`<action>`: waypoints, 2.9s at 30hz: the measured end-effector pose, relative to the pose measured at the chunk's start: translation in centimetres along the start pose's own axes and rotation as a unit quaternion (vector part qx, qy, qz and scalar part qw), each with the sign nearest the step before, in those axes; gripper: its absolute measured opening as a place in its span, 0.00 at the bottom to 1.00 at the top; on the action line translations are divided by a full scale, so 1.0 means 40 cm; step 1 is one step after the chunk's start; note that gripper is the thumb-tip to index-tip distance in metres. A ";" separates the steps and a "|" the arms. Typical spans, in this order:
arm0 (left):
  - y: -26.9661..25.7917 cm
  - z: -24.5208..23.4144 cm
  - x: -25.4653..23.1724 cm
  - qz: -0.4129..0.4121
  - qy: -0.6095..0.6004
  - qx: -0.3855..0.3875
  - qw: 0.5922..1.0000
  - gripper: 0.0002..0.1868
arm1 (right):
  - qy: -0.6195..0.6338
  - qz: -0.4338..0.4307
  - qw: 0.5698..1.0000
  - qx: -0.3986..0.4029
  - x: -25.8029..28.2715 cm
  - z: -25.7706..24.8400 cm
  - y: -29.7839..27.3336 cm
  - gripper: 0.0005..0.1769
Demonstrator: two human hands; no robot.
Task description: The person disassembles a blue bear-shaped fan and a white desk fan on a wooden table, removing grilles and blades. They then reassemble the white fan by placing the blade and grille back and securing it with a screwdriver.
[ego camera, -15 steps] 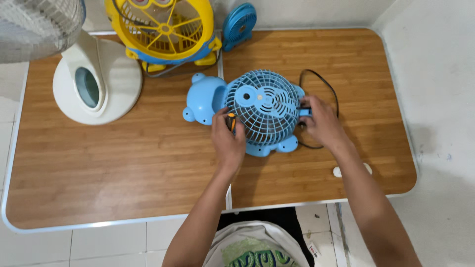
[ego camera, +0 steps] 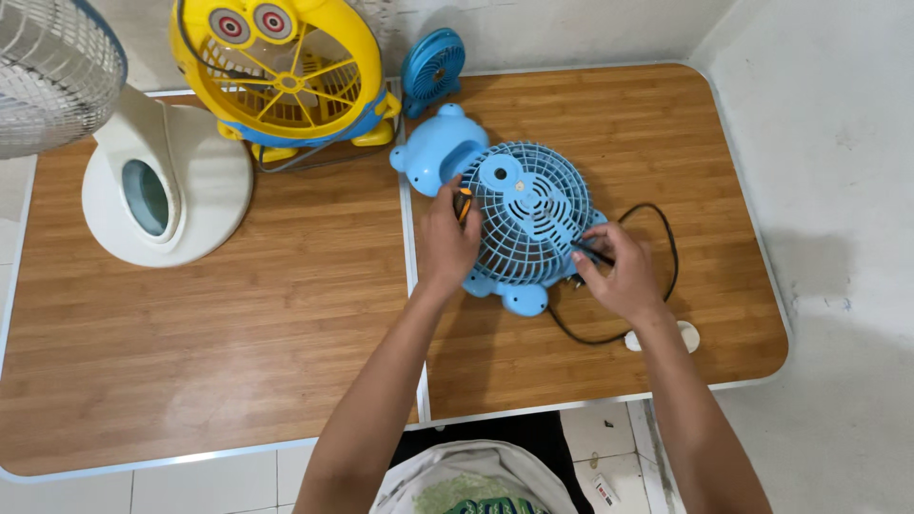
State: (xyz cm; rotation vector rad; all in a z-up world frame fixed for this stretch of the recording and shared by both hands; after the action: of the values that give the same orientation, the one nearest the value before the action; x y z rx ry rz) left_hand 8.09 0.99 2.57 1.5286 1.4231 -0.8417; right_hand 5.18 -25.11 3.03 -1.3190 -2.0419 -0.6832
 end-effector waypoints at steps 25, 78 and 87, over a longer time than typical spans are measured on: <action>-0.122 0.116 0.009 -0.010 0.129 -0.108 0.986 0.15 | 0.231 0.036 0.970 -0.069 -0.163 0.057 0.117 0.33; -0.091 0.020 -0.168 0.135 0.200 0.215 0.946 0.07 | 0.292 0.067 0.948 -0.109 0.014 0.203 0.002 0.10; -0.109 0.101 -0.157 0.163 0.336 0.266 0.889 0.07 | 0.063 0.012 0.990 -0.127 0.078 0.181 -0.067 0.14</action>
State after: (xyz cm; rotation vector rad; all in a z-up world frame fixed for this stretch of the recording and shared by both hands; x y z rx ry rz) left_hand 3.31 -5.35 6.01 2.5840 1.3790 -0.5251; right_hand 0.18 -19.14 0.09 -1.3992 -1.8829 -1.0168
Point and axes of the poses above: each hand's wrist, its own y-axis towards the middle knuckle, its own z-axis out of the palm, x = y × z, the point moved 6 cm from there along y, towards the middle knuckle, and after that the axes turned 12 degrees about x, right-handed, at the moved point
